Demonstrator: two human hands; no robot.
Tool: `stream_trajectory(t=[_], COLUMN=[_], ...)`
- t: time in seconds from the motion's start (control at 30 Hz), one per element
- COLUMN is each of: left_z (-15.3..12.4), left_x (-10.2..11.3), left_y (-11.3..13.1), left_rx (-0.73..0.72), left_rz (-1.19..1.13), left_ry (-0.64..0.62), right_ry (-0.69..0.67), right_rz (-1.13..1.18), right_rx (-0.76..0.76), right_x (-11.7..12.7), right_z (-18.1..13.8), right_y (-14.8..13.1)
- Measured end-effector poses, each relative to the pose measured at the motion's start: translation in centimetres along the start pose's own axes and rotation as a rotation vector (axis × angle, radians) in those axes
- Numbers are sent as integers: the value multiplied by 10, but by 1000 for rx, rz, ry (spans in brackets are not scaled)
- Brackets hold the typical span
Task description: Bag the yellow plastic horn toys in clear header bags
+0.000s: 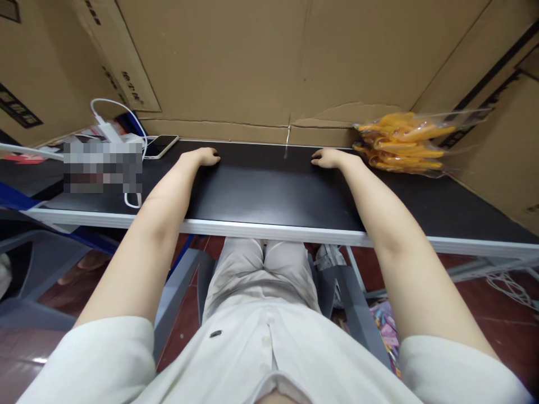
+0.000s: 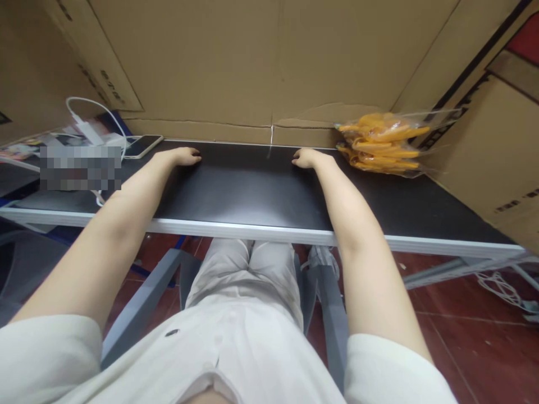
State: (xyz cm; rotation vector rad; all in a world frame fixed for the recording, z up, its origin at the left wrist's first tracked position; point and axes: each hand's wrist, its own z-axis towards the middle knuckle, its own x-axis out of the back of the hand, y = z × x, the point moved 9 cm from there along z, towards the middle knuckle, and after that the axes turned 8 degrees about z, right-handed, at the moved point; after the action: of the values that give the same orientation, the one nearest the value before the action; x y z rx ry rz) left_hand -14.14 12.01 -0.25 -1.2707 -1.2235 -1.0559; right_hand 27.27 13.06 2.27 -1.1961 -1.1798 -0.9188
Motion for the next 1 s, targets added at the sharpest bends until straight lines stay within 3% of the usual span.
stream_trajectory(t=[0.13,0.27,0.37,0.53,0.67,1.0], left_z=[3,-1,-6,-12,-13,-13], left_x=[16,32,34,34,33,30], left_y=[14,33,45,53,53,53], left_rx=[-19,-75,-114,-101,-87,-106], left_rz=[73,126,173,173,160,142], left_ry=[-43,0,-3,-12,-20,-15], right_ry=[126,322,434,614,739,733], right_rz=[211,705,1016,1362,1364,1237], right_rx=[-65,-232,-370,-407,-426,-416], right_x=[41,71,73,68,72,85], right_z=[0,-12,-24,-41,-48,-28], right_y=[7,28,49,69,80,110])
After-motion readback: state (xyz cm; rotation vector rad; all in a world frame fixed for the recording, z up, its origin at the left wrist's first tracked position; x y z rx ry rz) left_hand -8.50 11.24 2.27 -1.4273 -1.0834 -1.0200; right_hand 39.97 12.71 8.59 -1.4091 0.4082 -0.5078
